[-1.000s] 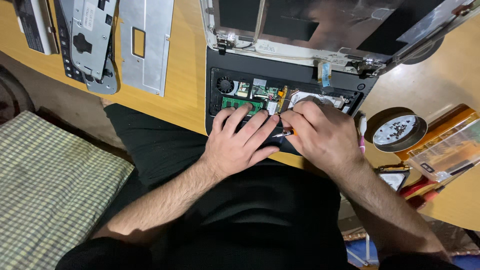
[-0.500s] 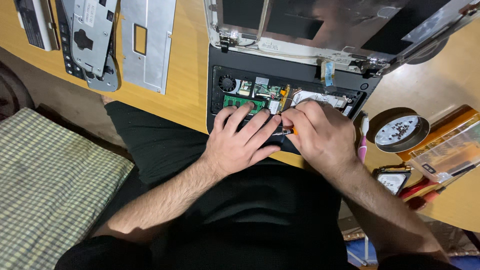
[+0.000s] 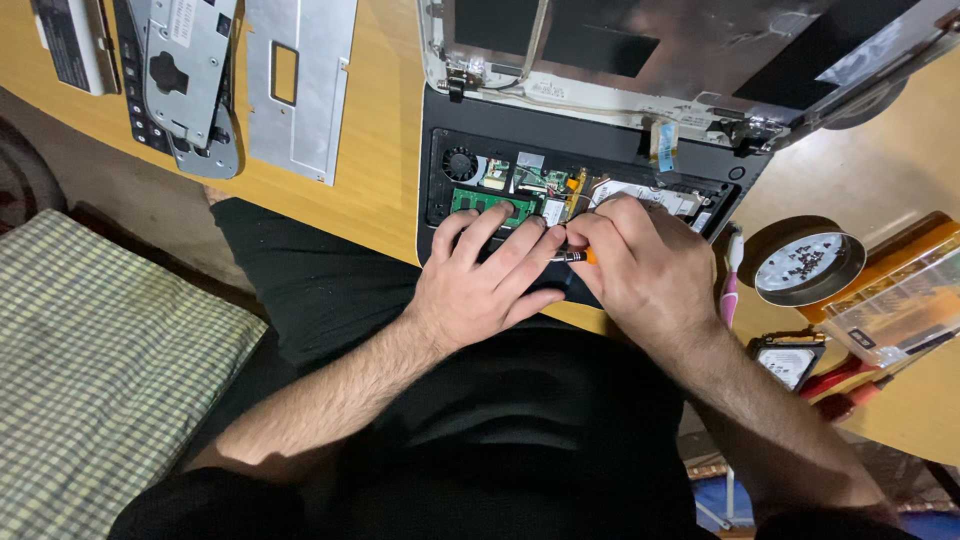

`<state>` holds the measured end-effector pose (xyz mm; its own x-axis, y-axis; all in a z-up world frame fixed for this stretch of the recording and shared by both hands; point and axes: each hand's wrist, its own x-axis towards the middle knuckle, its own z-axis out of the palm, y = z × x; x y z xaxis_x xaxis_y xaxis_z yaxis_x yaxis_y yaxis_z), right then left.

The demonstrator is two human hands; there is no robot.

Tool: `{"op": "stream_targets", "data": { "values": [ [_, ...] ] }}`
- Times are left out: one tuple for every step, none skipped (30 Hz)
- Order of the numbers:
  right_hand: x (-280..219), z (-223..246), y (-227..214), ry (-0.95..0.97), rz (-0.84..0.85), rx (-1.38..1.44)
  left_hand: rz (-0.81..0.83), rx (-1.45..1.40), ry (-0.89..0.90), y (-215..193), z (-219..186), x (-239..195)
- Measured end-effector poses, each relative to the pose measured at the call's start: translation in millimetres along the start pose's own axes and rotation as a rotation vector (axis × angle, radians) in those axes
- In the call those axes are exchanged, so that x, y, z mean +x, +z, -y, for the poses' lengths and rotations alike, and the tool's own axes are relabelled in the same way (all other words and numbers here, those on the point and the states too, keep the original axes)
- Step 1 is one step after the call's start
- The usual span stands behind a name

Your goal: The person uses a screwdriver to remove screws from a laptop's internal components, specifically around the hard drive and motherboard. They place the screws into a small tin and continue unscrewing parts of the laptop chassis.

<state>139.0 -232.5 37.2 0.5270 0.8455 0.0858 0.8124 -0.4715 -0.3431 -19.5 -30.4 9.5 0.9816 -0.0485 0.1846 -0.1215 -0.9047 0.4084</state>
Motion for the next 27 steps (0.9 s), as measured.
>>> {"op": "stream_targets", "data": {
  "values": [
    [-1,0,1,0.0,0.0,0.0,0.0,0.0,0.0,1,0,0],
    [-2,-1,1,-0.001,0.005,0.006,-0.007,-0.001,0.0,2,0,0],
    [-3,-1,2,-0.001,0.01,0.013,-0.014,-0.003,-0.001,3,0,-1],
    [-2,-1,0,-0.001,0.01,0.013,-0.014,-0.003,-0.001,2,0,-1],
    [-1,-1,-1,-0.006,0.021,0.011,-0.019,-0.001,-0.001,2,-1,0],
    [0,-1,-3,-0.01,0.032,0.01,-0.024,0.0,0.0,2,-1,0],
    [0,-2,-2,-0.01,0.032,0.009,-0.024,0.0,0.001,2,-1,0],
    [0,-2,-1,-0.009,0.029,0.023,-0.019,0.003,0.002,1,0,1],
    [0,-3,1,-0.009,0.025,0.037,-0.013,0.007,0.004,1,0,1],
    [-1,-2,0,-0.01,0.025,0.037,-0.014,0.007,0.004,1,0,1],
    [-1,-2,-1,-0.007,0.027,0.043,-0.008,0.01,0.005,0,0,1],
    [-1,-1,-1,-0.004,0.029,0.049,-0.002,0.012,0.005,0,0,1],
    [-2,-1,1,-0.004,0.028,0.049,-0.002,0.013,0.006,0,0,1],
    [-2,0,3,0.006,0.017,0.041,-0.001,0.016,0.004,0,0,0],
    [-4,0,4,0.016,0.007,0.033,0.0,0.018,0.002,1,0,0],
    [-5,-1,6,0.017,0.008,0.032,0.0,0.018,0.003,1,0,0],
    [-6,-1,7,0.011,0.007,0.034,-0.001,0.021,0.005,0,-1,1],
    [-7,-2,8,0.005,0.006,0.035,-0.002,0.024,0.007,0,-1,1],
    [-5,-1,7,0.005,0.005,0.035,-0.002,0.024,0.007,0,-1,1],
    [-4,-1,6,0.011,0.005,0.044,-0.005,0.019,0.005,0,-1,2],
    [-2,0,5,0.016,0.005,0.053,-0.008,0.013,0.003,0,-1,2],
    [-1,1,4,0.016,0.005,0.053,-0.008,0.013,0.002,-1,0,2],
    [-1,2,3,0.014,0.008,0.055,-0.008,0.019,0.007,-1,0,2],
    [0,2,2,0.011,0.011,0.058,-0.007,0.024,0.012,-1,0,3],
    [1,3,2,0.011,0.011,0.058,-0.007,0.024,0.012,0,0,2],
    [1,3,1,0.016,0.007,0.057,-0.012,0.029,0.012,0,-1,2],
    [2,3,1,0.02,0.003,0.057,-0.016,0.035,0.013,1,-1,1]
  ]
}}
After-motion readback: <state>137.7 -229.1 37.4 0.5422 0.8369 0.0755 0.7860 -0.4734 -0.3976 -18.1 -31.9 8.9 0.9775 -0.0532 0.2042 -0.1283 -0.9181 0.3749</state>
